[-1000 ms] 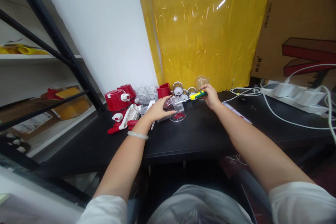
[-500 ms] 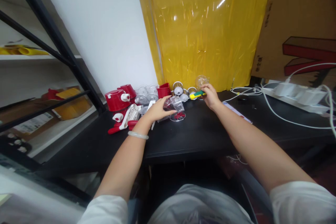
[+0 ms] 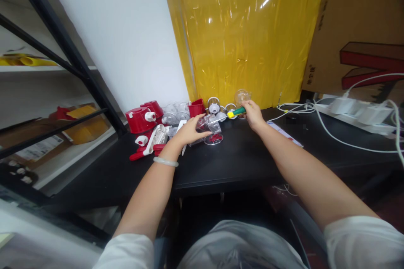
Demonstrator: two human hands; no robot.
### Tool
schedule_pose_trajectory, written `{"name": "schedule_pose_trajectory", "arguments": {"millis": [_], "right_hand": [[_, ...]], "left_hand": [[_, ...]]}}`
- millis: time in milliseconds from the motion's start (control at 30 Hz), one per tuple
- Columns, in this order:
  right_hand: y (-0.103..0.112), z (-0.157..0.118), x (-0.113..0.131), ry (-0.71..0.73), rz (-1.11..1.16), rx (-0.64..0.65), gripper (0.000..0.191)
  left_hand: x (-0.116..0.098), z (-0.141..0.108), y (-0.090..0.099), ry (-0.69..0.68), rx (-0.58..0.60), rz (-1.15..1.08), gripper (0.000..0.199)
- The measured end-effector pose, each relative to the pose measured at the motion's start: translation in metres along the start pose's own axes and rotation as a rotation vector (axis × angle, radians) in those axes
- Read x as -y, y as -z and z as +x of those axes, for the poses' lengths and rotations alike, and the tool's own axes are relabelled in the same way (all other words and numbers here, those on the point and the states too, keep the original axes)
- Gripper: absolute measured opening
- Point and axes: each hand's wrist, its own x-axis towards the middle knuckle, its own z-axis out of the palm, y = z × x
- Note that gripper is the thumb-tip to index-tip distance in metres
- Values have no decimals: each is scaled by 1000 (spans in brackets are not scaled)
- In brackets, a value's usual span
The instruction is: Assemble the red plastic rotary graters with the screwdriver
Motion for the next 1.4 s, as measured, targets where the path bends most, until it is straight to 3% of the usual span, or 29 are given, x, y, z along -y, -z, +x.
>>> {"name": "schedule_pose_trajectory", "arguments": {"millis": [200, 433, 767, 1000, 1100, 1233, 1400], "right_hand": [[-2, -2, 1, -5, 160, 63, 27], [4, 2, -6, 20, -86, -10, 54], [-5, -3, -1, 0, 187, 39, 33], [1, -1, -5, -22, -10, -8, 54], [1, 0, -4, -25, -27, 14, 47], [-3, -2, 0, -43, 115, 26, 31], [-4, -6, 2, -3, 184, 67, 32]], "left_hand": [[0, 0, 0, 5, 6, 1, 92], [-2, 0, 1, 10, 9, 2, 91], [0, 0, -1, 6, 5, 2, 90], [1, 0, -1, -9, 4, 0, 90], [0, 0, -1, 1, 7, -1, 91], [0, 0, -1, -15, 3, -2, 90], [-1, 0, 0, 1, 8, -1, 91]]}}
